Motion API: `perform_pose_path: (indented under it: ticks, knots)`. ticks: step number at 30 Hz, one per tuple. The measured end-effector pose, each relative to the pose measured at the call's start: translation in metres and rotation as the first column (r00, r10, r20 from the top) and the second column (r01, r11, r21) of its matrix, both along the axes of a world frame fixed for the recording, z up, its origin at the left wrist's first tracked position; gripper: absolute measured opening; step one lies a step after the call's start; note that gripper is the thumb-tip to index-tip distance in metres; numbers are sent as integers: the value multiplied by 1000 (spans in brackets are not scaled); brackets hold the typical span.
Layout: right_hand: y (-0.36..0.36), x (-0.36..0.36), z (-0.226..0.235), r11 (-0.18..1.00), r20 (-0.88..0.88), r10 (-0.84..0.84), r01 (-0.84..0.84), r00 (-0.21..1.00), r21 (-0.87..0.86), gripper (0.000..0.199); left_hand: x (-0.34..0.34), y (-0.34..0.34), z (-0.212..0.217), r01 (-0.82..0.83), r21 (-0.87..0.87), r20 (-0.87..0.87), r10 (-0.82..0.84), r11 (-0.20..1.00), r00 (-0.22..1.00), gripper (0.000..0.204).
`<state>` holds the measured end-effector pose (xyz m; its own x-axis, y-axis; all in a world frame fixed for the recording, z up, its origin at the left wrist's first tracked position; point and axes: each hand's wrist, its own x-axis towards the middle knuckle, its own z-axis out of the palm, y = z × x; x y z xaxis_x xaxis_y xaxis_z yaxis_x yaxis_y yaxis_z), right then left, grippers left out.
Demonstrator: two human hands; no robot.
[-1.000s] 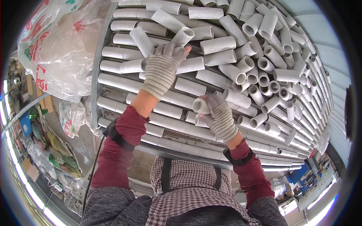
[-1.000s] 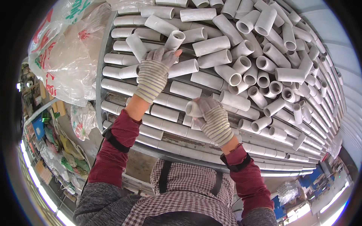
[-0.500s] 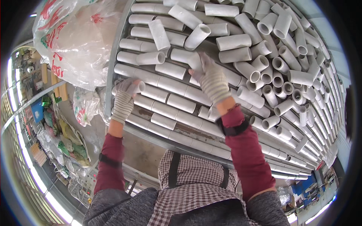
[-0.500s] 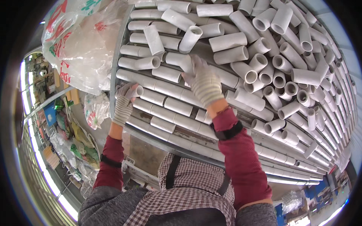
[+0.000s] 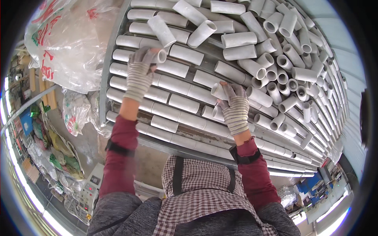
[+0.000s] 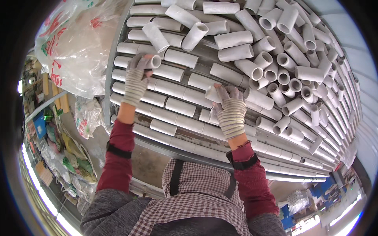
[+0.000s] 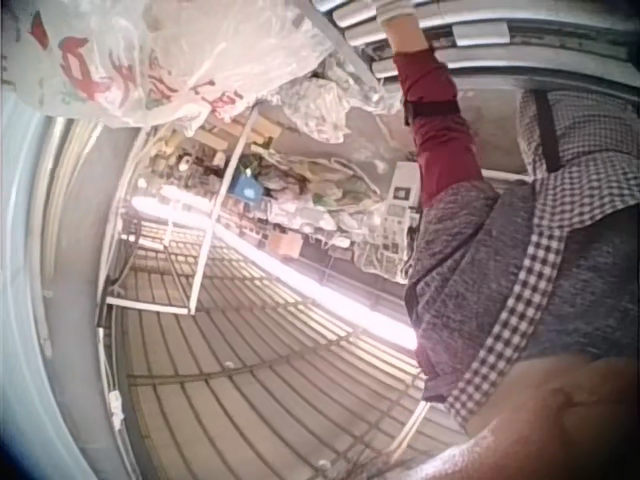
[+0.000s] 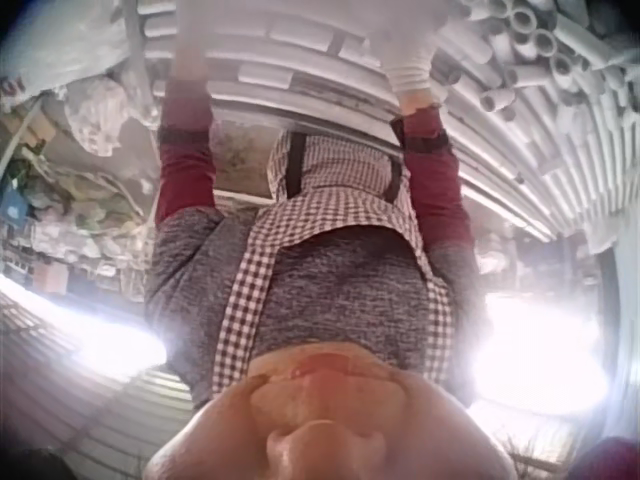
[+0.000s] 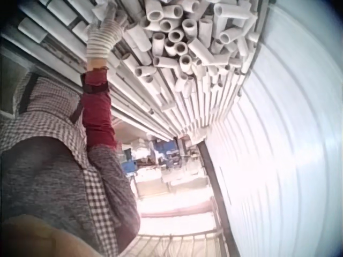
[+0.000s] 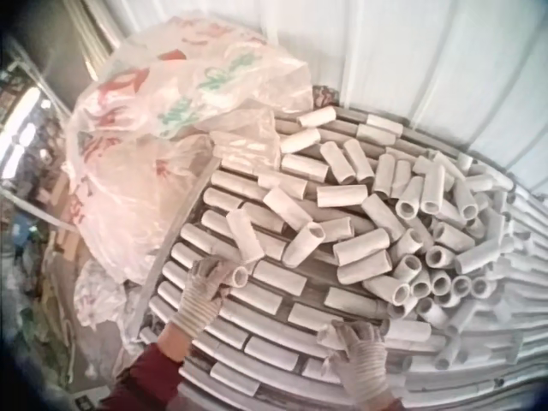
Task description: Operating an industrial winding machine and sorting pipe components on a factory floor.
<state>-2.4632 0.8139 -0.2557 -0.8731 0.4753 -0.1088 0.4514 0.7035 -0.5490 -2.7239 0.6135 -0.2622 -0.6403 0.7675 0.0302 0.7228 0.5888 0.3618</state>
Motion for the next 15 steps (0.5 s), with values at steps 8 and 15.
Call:
perform_pose_path:
  ticks: [8, 15]
  knots:
    - [-4, 3, 9, 994, 128, -72, 60, 989, 92, 58, 10, -5, -9, 245, -30, -107, -247, 969, 963, 55]
    - [-1, 17, 6, 981, 154, -78, 49, 985, 187, 62, 11, -8, -13, 43, -351, -119, -90, 935, 989, 76]
